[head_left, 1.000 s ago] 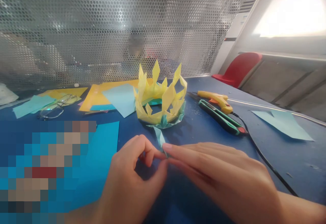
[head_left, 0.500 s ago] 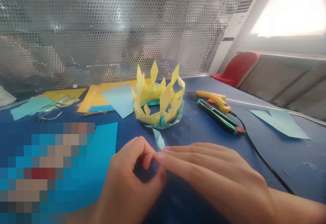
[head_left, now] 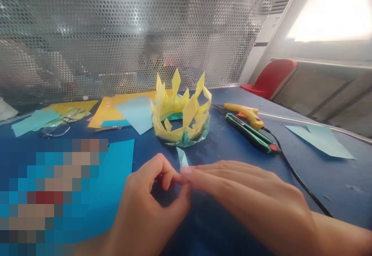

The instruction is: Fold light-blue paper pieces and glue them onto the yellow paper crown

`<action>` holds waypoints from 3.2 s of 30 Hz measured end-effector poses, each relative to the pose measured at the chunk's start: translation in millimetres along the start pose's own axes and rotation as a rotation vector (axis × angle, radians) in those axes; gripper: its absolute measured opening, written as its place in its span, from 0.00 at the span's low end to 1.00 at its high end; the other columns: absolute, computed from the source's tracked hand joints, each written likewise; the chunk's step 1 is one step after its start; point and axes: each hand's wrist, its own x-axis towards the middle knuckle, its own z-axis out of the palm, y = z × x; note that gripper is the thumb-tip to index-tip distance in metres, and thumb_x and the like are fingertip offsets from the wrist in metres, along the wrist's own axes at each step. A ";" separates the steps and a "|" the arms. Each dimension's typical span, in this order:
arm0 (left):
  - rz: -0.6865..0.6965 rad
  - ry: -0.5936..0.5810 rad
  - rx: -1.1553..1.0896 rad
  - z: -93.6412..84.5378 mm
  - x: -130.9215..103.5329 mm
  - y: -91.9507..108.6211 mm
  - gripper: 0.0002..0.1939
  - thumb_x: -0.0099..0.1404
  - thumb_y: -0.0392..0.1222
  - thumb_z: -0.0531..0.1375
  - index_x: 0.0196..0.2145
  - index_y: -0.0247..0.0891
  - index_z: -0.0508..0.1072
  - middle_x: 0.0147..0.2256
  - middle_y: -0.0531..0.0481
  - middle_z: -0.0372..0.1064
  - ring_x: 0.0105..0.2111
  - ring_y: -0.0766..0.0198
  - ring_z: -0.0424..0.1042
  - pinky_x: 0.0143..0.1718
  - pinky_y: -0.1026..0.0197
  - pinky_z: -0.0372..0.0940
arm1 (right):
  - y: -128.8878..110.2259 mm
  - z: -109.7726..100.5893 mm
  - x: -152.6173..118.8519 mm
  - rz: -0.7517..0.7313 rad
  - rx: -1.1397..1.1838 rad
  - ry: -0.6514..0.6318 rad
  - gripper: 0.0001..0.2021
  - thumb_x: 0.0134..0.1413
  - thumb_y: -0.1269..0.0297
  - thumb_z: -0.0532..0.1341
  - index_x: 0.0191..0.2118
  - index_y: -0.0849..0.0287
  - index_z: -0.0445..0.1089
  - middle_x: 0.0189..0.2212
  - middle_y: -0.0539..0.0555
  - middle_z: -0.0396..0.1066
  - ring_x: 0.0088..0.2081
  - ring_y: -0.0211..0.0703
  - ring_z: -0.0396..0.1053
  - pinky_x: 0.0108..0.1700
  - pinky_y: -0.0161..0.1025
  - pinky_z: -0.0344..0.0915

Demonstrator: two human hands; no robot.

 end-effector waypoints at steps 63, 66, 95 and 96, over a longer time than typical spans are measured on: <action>-0.104 -0.251 -0.266 -0.6 -0.8 -3.7 0.26 0.63 0.41 0.61 0.56 0.60 0.58 0.55 0.56 0.64 0.54 0.58 0.65 0.56 0.51 0.61 | 12.1 -4.1 26.6 0.645 0.857 0.217 0.07 0.48 0.68 0.70 0.24 0.56 0.73 0.23 0.47 0.75 0.27 0.35 0.73 0.32 0.31 0.72; -0.256 -0.302 -0.358 -2.2 3.1 -1.0 0.20 0.63 0.45 0.62 0.52 0.55 0.64 0.38 0.55 0.72 0.41 0.60 0.72 0.44 0.56 0.68 | 16.2 -2.2 26.7 0.737 0.930 0.236 0.08 0.42 0.68 0.74 0.25 0.57 0.74 0.23 0.46 0.74 0.27 0.33 0.72 0.32 0.29 0.71; -0.253 -0.242 -0.363 -3.5 15.0 -0.1 0.13 0.68 0.49 0.57 0.45 0.51 0.80 0.32 0.55 0.70 0.34 0.65 0.68 0.37 0.66 0.65 | 20.7 -9.4 12.5 -0.071 0.111 -0.004 0.04 0.60 0.71 0.62 0.34 0.58 0.74 0.40 0.54 0.69 0.42 0.37 0.70 0.48 0.33 0.69; -0.251 -0.231 -0.342 -3.7 15.0 0.1 0.13 0.68 0.49 0.57 0.44 0.51 0.80 0.32 0.55 0.69 0.33 0.65 0.67 0.37 0.66 0.65 | 20.6 -9.0 13.0 -0.036 0.136 -0.003 0.04 0.60 0.71 0.62 0.34 0.58 0.73 0.38 0.54 0.69 0.40 0.36 0.70 0.45 0.31 0.69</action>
